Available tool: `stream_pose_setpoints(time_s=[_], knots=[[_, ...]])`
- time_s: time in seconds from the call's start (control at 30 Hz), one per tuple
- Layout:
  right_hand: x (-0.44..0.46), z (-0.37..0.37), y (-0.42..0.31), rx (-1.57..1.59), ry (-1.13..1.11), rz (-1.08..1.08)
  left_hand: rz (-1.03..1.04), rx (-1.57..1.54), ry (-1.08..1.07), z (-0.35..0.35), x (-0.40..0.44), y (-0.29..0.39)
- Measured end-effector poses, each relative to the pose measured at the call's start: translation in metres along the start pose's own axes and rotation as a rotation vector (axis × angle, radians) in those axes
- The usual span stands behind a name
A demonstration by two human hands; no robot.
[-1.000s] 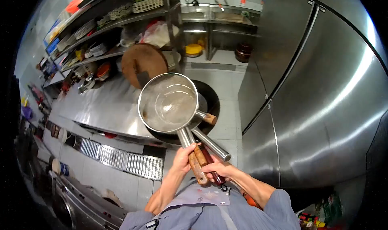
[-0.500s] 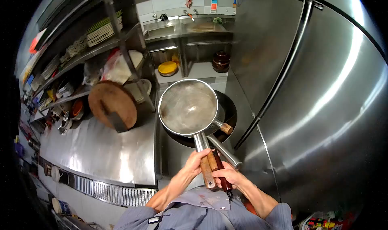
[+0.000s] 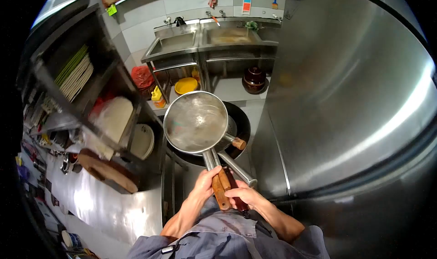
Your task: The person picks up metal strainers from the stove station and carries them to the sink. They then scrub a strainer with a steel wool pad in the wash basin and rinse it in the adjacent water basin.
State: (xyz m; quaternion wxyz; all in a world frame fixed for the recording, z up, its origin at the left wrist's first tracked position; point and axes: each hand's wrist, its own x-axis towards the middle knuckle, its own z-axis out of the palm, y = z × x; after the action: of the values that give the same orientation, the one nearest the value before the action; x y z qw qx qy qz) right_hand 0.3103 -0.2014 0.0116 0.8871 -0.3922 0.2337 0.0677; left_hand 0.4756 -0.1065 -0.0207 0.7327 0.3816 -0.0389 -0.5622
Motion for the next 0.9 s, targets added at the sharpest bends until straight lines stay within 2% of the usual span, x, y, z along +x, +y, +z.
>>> stream_pose_setpoints(time_s=[0.23,0.37,0.6,0.7,0.77,0.9], knots=[[0.114,0.008,-0.135,-0.052,0.016,-0.011,0.014,0.026,0.025,0.001,0.125,0.129],[0.157,0.01,-0.227,-0.05,0.081,-0.064,-0.027,0.036,-0.031,0.036,0.196,0.205],[0.184,-0.038,-0.362,-0.009,0.14,-0.15,-0.054,0.136,-0.082,0.122,0.323,0.269],[0.193,-0.083,-0.427,-0.018,0.125,-0.223,-0.05,0.157,-0.098,0.168,0.397,0.281],[0.214,-0.099,-0.454,-0.03,0.171,-0.257,-0.082,0.143,-0.144,0.172,0.443,0.295],[0.245,-0.145,-0.537,-0.084,0.257,-0.333,-0.112,0.203,-0.176,0.235,0.527,0.337]])
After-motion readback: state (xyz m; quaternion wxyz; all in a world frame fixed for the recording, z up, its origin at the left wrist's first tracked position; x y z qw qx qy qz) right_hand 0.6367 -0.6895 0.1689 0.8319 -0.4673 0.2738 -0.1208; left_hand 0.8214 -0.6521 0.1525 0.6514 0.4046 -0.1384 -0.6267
